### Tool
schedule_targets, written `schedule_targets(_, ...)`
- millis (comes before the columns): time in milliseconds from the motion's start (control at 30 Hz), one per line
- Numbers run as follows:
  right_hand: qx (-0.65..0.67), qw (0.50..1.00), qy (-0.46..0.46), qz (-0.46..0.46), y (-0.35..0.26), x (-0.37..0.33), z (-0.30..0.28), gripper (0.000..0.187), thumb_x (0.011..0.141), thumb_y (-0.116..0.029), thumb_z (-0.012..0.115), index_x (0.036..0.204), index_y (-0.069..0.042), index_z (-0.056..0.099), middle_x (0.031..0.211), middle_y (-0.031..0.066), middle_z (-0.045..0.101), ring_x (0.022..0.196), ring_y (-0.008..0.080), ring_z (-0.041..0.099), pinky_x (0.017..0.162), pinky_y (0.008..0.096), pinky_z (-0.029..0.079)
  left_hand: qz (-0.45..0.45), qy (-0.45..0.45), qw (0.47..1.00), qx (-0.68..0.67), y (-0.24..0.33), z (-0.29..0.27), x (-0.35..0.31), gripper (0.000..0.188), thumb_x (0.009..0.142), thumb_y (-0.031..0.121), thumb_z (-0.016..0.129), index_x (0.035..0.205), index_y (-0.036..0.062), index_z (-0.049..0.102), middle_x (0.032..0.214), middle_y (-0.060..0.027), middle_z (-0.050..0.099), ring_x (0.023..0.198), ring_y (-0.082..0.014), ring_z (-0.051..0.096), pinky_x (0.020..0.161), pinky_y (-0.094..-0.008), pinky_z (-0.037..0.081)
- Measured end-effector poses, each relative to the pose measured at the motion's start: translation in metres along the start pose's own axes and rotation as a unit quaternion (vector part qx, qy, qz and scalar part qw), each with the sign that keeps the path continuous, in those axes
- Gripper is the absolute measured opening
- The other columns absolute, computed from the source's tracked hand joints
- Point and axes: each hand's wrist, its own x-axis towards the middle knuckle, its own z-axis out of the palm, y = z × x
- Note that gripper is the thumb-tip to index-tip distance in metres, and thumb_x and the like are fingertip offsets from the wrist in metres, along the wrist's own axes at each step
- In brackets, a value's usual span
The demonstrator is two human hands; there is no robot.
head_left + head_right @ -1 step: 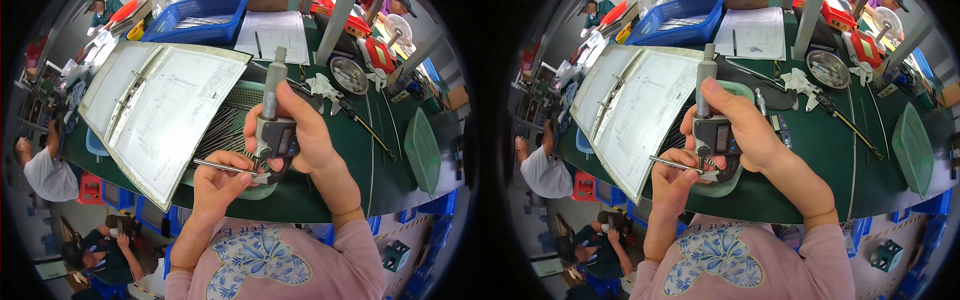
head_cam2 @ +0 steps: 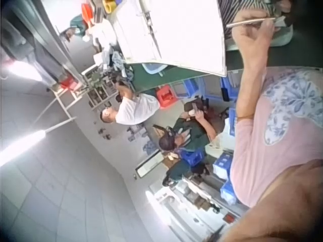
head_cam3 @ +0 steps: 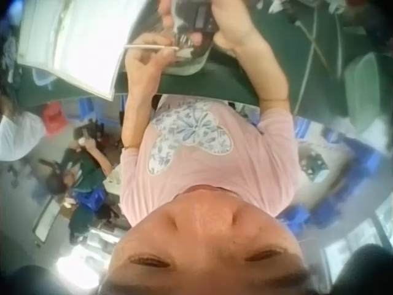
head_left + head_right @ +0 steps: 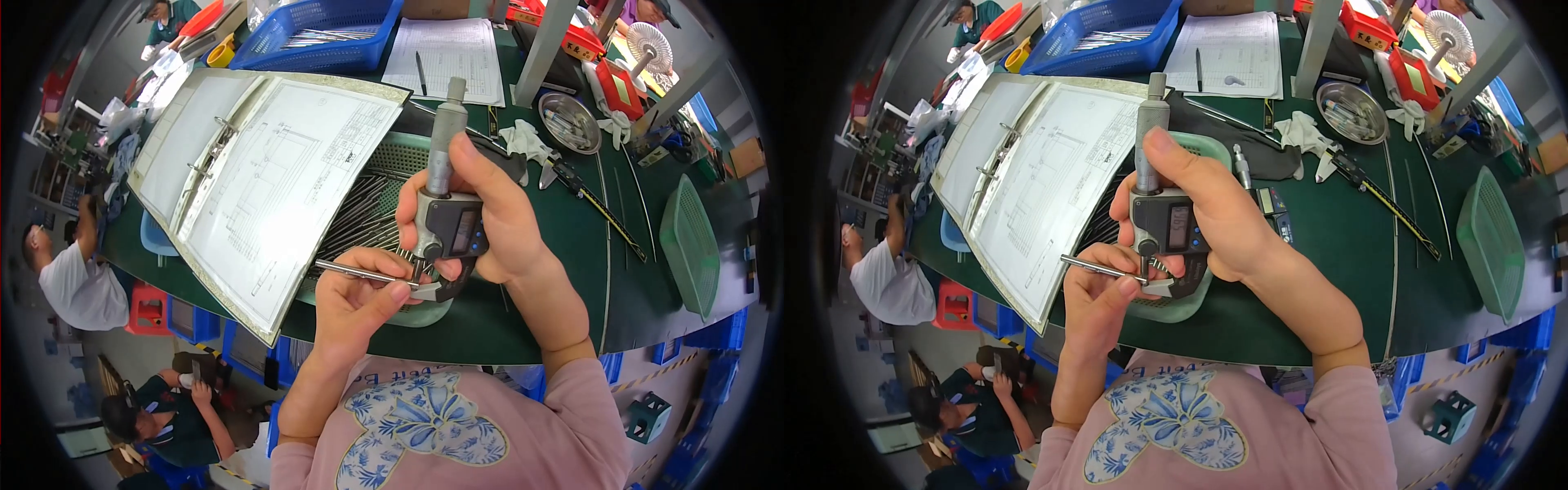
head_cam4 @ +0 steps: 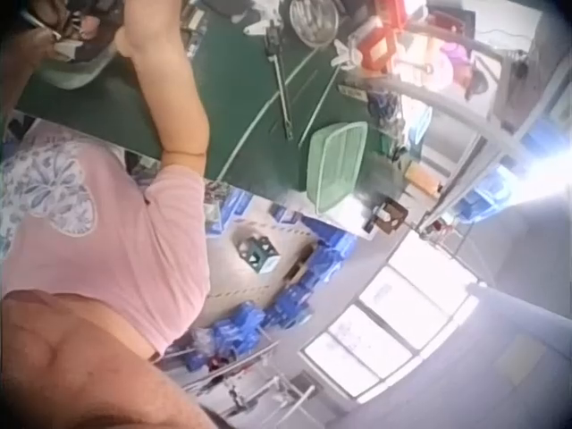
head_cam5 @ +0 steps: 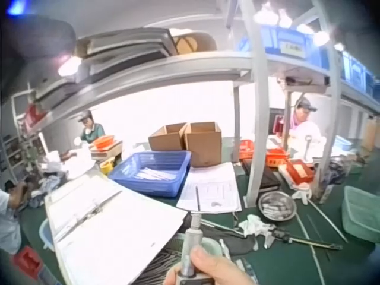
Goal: Measuring the dimensions of metal rods using a digital micrometer at a workbench.
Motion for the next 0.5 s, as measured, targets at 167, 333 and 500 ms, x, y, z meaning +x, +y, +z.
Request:
schedule_targets(167,-0.007,1.0,-0.005,-0.006,0.0006,-0.0001,0.0002,0.062,0.086,-0.05,0.028,0.081,0.005,0.053,0.065,0.0142,0.056,0.036,0.012,0.047,0.031,0.0187,0.038,-0.006,0.004,1.0,-0.011,0.0001,-0.0003,0.0004,0.015,0.075,-0.003,0.056,0.087,-0.0026,0.049,0.086,-0.0124,0.055,0.084,-0.0217,0.058,0.072,-0.0284,0.049)
schedule_targets(333,0.003,1.0,-0.007,-0.003,-0.0006,-0.0009,0.0007,0.062,0.086,-0.05,0.028,0.081,0.006,0.053,0.065,0.0143,0.056,0.036,0.0122,0.047,0.031,0.0188,0.038,-0.009,0.008,1.0,-0.015,0.0006,0.0005,0.0008,0.014,0.075,-0.003,0.057,0.087,-0.0026,0.049,0.085,-0.0122,0.055,0.084,-0.0218,0.058,0.071,-0.0285,0.05)
schedule_targets(500,0.007,1.0,-0.008,-0.002,-0.0012,-0.0014,0.0016,0.062,0.086,-0.05,0.027,0.081,0.006,0.053,0.065,0.0144,0.056,0.037,0.0123,0.047,0.031,0.0191,0.038,-0.008,0.003,1.0,-0.026,0.0005,0.0009,0.0005,0.015,0.075,-0.002,0.057,0.087,-0.0026,0.049,0.085,-0.0123,0.055,0.084,-0.0216,0.058,0.07,-0.0279,0.051)
